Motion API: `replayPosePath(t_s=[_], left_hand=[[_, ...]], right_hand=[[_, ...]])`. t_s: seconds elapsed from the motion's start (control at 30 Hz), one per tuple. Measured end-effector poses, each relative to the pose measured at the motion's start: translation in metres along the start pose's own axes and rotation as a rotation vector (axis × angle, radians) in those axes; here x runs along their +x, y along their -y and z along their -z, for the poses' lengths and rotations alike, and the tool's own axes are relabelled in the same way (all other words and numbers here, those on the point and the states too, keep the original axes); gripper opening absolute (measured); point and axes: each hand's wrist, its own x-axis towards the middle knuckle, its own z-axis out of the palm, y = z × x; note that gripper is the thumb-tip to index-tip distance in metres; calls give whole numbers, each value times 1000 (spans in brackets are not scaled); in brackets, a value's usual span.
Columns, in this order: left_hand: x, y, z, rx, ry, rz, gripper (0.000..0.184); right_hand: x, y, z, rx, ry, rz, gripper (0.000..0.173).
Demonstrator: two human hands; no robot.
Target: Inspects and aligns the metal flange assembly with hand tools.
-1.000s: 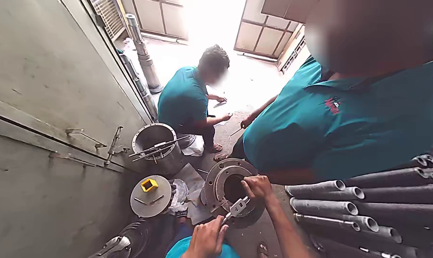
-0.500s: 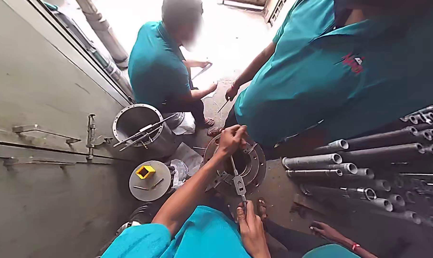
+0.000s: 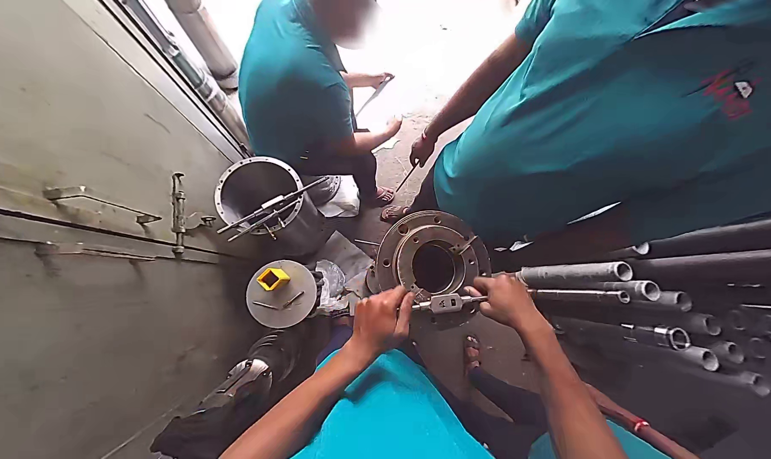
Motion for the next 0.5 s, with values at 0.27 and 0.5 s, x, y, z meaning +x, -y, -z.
replayPosePath(t_s=[0.27, 0.5], left_hand=[[171, -38, -37, -728, 411, 119, 44], [189, -92, -90, -733, 902, -172, 41]], right_hand=[[-76, 109, -88, 1843, 311, -145, 49], [-46, 221, -86, 2422, -313, -373, 49]])
